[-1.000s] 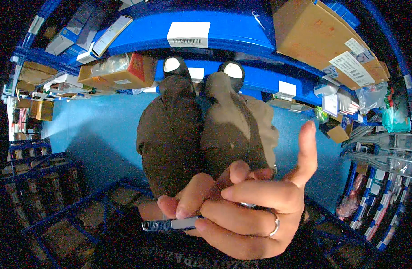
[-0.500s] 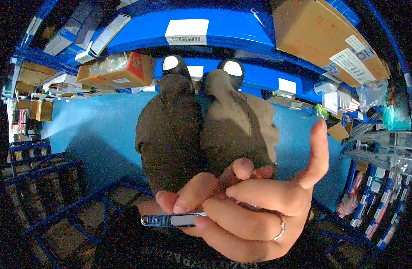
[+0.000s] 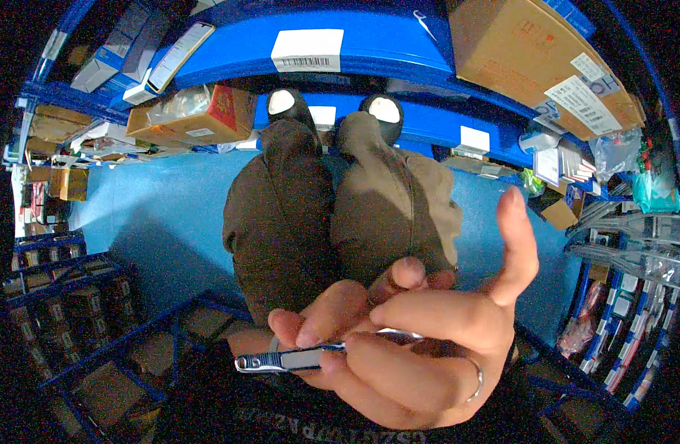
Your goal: Applying an adhesive strip and manipulating a small metal component for repair.
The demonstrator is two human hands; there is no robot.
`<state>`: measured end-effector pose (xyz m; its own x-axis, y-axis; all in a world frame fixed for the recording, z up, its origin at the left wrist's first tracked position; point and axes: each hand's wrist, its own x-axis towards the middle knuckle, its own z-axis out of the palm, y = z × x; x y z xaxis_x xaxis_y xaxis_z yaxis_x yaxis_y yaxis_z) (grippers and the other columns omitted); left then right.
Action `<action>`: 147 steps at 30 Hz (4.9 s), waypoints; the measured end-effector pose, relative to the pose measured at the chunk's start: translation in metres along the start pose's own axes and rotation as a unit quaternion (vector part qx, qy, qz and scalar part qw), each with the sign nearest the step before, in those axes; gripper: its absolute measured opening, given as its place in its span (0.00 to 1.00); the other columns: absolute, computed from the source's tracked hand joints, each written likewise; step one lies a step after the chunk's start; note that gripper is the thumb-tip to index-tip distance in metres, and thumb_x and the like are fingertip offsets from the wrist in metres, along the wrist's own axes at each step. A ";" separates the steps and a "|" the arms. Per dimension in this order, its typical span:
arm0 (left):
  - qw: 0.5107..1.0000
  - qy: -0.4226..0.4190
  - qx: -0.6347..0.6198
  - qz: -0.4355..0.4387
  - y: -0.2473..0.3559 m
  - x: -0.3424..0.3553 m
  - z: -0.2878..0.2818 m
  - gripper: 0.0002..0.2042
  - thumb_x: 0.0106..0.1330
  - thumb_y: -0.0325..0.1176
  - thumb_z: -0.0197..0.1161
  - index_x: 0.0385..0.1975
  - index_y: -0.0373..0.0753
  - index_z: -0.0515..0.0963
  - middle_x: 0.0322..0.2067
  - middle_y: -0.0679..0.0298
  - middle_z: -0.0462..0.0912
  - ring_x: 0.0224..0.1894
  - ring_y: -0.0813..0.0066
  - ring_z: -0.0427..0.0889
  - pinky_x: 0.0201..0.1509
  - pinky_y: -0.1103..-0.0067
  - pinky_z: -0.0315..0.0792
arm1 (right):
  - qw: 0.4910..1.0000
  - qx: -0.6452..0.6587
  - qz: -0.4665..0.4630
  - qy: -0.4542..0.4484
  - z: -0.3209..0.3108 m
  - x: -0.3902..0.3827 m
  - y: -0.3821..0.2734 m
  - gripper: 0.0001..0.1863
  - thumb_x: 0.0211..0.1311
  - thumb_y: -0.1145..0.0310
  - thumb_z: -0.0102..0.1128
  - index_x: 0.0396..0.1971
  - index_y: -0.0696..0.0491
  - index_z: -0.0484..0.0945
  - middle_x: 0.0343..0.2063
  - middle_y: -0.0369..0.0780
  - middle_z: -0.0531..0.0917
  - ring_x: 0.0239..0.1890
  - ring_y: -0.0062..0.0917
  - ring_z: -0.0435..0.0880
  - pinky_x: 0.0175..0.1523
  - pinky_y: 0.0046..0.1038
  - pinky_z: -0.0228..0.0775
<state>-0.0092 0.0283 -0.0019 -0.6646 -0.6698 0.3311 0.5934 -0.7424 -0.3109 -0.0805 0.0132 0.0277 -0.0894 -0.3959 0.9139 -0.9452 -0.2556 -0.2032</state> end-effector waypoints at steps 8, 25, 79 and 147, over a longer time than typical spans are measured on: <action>0.993 -0.082 -0.020 0.077 -0.018 -0.004 -0.021 0.14 0.59 0.48 0.57 0.23 0.45 0.67 0.61 0.63 0.51 0.63 0.72 0.49 0.63 0.75 0.44 | 1.000 0.006 -0.009 0.007 0.005 -0.003 0.001 0.14 0.53 0.77 0.46 0.17 0.42 0.56 0.19 0.28 0.54 0.17 0.16 0.58 0.58 0.60 0.50; 0.994 -0.091 0.047 0.035 -0.002 -0.004 -0.017 0.12 0.61 0.46 0.55 0.25 0.45 0.67 0.60 0.61 0.50 0.62 0.69 0.50 0.61 0.72 0.44 | 0.989 0.126 -0.036 -0.061 -0.007 0.010 0.016 0.14 0.43 0.63 0.63 0.18 0.41 0.63 0.18 0.28 0.58 0.16 0.17 0.61 0.56 0.62 0.48; 0.995 -0.030 0.097 0.018 -0.003 -0.006 -0.018 0.12 0.64 0.45 0.51 0.27 0.44 0.66 0.55 0.56 0.54 0.58 0.68 0.54 0.59 0.72 0.47 | 0.983 0.170 -0.011 -0.075 -0.007 0.005 0.026 0.12 0.43 0.70 0.59 0.13 0.43 0.63 0.13 0.27 0.58 0.15 0.15 0.61 0.54 0.65 0.49; 0.986 -0.018 0.168 0.011 0.001 -0.004 -0.010 0.08 0.63 0.43 0.52 0.28 0.47 0.68 0.61 0.52 0.45 0.60 0.59 0.48 0.60 0.68 0.40 | 0.958 0.258 -0.026 -0.124 -0.009 0.019 0.033 0.13 0.27 0.77 0.63 0.10 0.43 0.68 0.13 0.25 0.63 0.15 0.16 0.63 0.53 0.65 0.49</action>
<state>-0.0103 0.0303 -0.0127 -0.6365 -0.6812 0.3616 0.7286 -0.6849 -0.0077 -0.1162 0.0055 0.0420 0.0916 -0.5523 0.8286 -0.6594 -0.6572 -0.3651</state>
